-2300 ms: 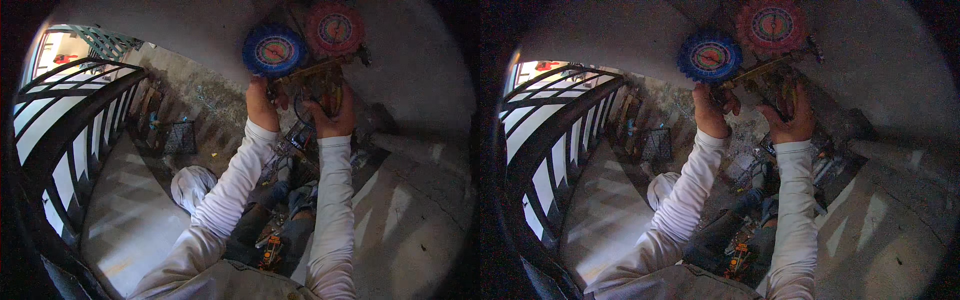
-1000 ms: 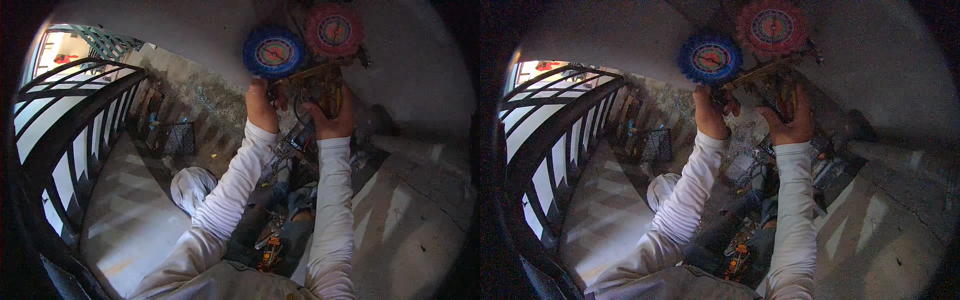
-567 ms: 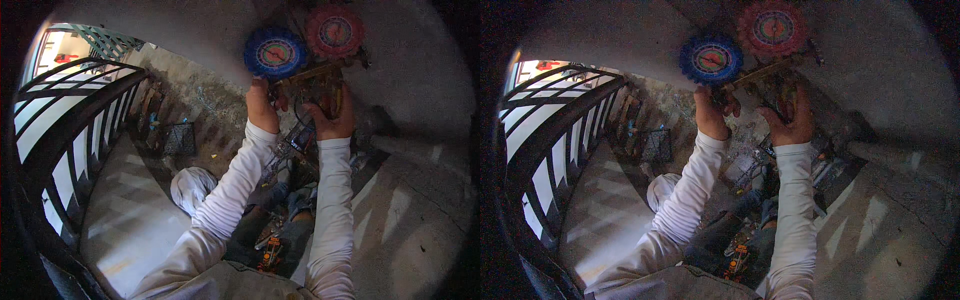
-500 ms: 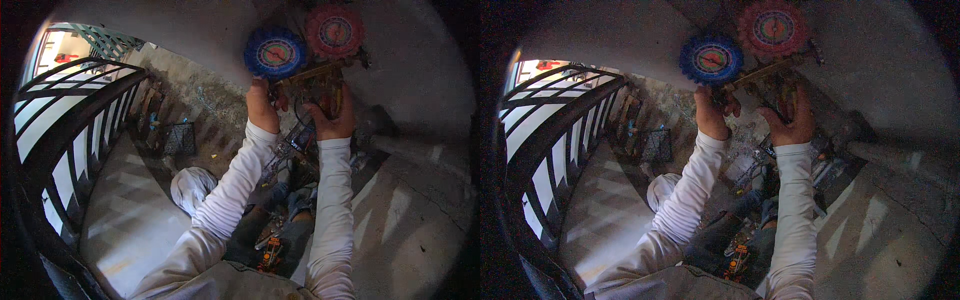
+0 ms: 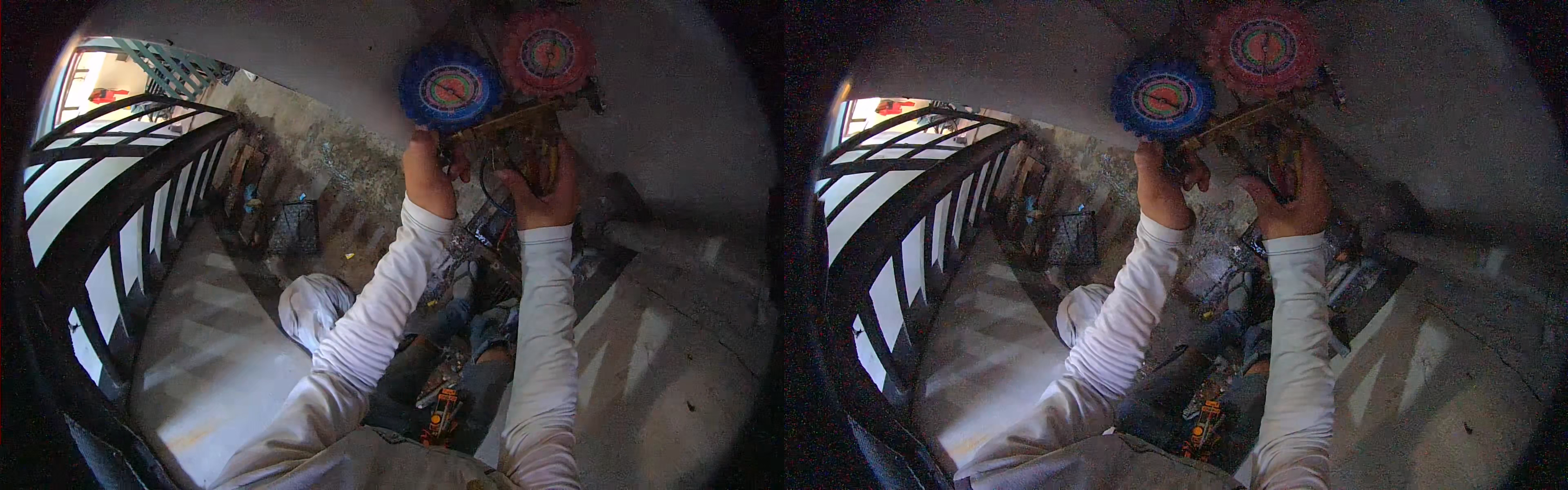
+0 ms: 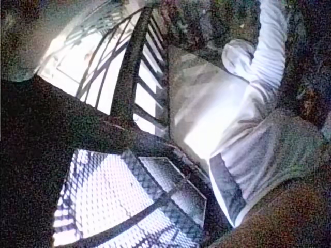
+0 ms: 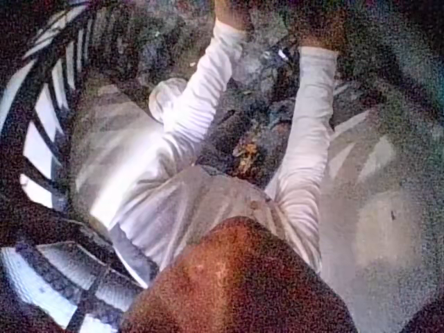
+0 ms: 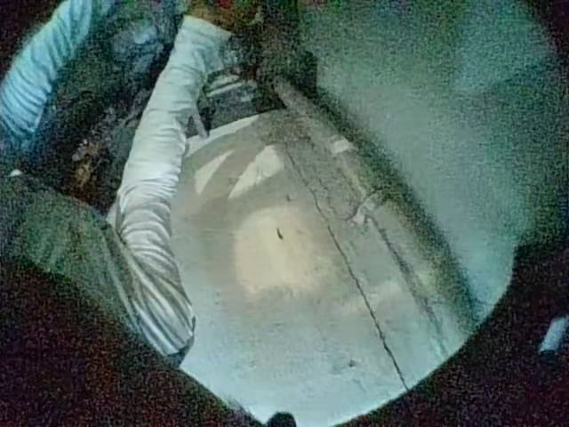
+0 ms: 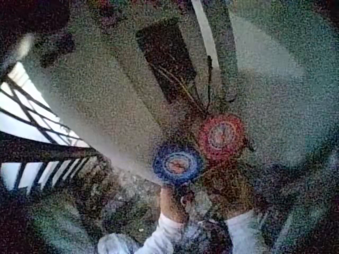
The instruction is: Checking the pressure and state of an air conditioning unit using manifold gauges.
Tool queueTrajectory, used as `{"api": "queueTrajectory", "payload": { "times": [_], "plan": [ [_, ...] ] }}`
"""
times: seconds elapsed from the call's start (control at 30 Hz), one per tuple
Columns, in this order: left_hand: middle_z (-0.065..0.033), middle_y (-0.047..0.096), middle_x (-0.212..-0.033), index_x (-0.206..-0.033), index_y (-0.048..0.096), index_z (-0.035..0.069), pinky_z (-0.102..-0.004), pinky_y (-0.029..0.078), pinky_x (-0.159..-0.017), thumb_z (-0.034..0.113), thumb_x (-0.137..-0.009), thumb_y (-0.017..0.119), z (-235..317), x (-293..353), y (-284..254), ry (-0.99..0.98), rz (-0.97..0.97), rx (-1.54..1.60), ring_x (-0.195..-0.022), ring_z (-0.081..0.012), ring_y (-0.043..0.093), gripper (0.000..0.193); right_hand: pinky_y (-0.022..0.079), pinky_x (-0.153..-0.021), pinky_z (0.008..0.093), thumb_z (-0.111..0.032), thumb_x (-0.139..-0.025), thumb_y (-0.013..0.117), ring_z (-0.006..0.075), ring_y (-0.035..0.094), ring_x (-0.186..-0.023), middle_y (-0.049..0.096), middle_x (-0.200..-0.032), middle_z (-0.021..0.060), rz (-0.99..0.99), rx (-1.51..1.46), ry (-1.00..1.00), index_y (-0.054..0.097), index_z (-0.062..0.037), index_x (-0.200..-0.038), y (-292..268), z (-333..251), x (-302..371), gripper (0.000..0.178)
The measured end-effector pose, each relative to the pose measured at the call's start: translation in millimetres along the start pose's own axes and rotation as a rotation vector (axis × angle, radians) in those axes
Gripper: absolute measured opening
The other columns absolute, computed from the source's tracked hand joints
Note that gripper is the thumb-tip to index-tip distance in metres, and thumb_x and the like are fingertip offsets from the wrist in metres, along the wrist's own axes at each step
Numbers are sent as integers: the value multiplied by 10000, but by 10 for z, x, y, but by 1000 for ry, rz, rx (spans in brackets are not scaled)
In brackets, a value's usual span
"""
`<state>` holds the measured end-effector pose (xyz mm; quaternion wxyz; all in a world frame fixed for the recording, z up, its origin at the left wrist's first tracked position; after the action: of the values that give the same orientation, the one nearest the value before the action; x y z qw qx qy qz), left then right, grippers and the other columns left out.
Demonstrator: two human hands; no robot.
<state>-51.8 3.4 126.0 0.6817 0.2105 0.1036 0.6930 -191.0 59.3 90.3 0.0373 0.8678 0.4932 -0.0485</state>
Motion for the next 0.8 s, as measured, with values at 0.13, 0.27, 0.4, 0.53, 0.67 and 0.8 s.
{"api": "queueTrajectory", "payload": {
  "times": [0.13,0.27,0.4,0.53,0.67,0.8],
  "plan": [
    [-52,477,-605,-835,487,38,-267,365,-453,398,-929,309,-13,-2,-40,31,-38,-25,-481,-133,428,412,473,-876,354,-159,-636,818,251,503,-1110,445,-1281,163,-5,-7,-40,345,-31,-1316,21,14,37,838],
    [-53,480,-612,-845,490,33,-263,362,-453,381,-936,298,-13,0,-40,64,-14,-72,-483,-135,430,408,471,-876,353,-159,-639,816,245,501,-1108,447,-1280,163,21,51,-36,341,-24,-1316,10,16,40,838],
    [-58,485,-629,-856,496,27,-264,362,-451,376,-941,286,-27,-3,-52,118,-61,-82,-485,-137,437,417,472,-873,355,-144,-638,815,249,509,-1093,445,-1277,168,0,74,35,342,-12,-1315,7,36,32,836],
    [-65,494,-652,-868,503,27,-265,364,-452,346,-938,295,-11,-30,-38,127,-86,-85,-493,-140,444,387,476,-863,353,-148,-636,816,254,518,-1078,464,-1257,169,15,66,-5,347,2,-1309,18,-18,-14,834],
    [-66,498,-666,-881,505,28,-262,363,-453,318,-934,308,14,0,-14,37,-8,-11,-500,-141,449,355,448,-884,331,-134,-635,817,220,524,-1049,510,-1199,159,11,63,-31,348,33,-1304,15,-28,-18,834],
    [-63,494,-663,-864,496,33,-263,364,-452,303,-934,319,-24,-18,-53,30,-29,-14,-503,-144,456,330,454,-877,333,-140,-652,805,224,526,-1051,516,-1191,159,-9,16,-1,350,35,-1304,4,-51,-9,813]
  ]
}}
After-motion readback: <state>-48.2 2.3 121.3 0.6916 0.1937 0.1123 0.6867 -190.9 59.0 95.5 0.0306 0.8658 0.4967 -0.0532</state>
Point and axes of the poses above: each hand's wrist, its own x-axis away from the middle knuckle, its own y-axis out of the palm, z = x × y, the point moved 2 cm from there along -x, towards the middle knuckle
